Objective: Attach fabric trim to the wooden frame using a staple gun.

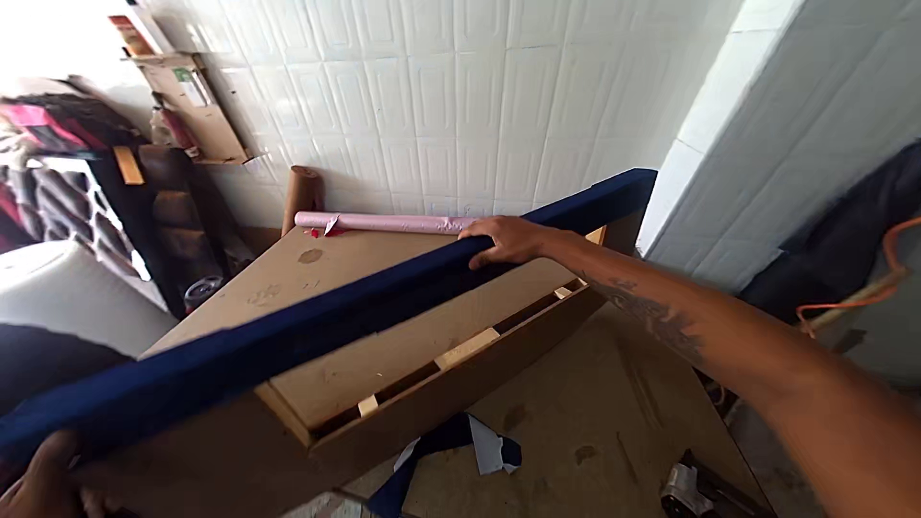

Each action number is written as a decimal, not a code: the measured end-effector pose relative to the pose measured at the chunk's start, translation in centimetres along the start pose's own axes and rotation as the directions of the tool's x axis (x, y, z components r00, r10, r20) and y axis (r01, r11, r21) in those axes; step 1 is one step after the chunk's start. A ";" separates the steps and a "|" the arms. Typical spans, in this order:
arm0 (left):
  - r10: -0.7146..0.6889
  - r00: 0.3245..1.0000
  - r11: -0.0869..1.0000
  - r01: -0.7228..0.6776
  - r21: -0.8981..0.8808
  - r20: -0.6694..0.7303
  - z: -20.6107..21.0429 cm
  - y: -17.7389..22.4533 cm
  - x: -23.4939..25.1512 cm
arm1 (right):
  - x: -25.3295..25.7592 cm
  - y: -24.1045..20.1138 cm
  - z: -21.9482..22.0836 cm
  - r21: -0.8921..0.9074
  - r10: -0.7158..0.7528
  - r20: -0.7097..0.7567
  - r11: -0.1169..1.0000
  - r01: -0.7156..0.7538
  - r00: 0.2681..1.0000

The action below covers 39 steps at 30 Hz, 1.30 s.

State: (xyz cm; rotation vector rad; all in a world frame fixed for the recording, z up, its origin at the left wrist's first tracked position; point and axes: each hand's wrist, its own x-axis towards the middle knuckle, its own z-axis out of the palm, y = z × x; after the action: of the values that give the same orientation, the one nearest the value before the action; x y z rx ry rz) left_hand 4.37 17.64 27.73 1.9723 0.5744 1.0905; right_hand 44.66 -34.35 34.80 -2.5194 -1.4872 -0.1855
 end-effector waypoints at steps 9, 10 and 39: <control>-0.114 0.965 0.953 0.039 0.301 0.235 10.2 -13.7 -16.2 | 11.4 4.5 11.8 -0.183 0.200 -0.204 0.954 -0.238 0.958; -0.131 0.952 0.943 0.034 0.332 0.275 11.9 -15.3 -21.6 | 12.3 5.5 12.9 -0.169 0.238 -0.194 0.947 -0.272 0.951; -0.956 -0.031 -0.096 0.973 0.211 -0.292 -22.8 -35.7 -74.3 | -6.1 -16.1 46.6 -0.206 0.314 0.020 0.930 -0.303 0.949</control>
State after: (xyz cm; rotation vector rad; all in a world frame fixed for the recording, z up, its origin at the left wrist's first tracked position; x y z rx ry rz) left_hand -54.58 -3.54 -30.49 1.0546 1.9931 -0.0465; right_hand 27.67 -20.62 -9.83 -2.8997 -1.1140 -0.2292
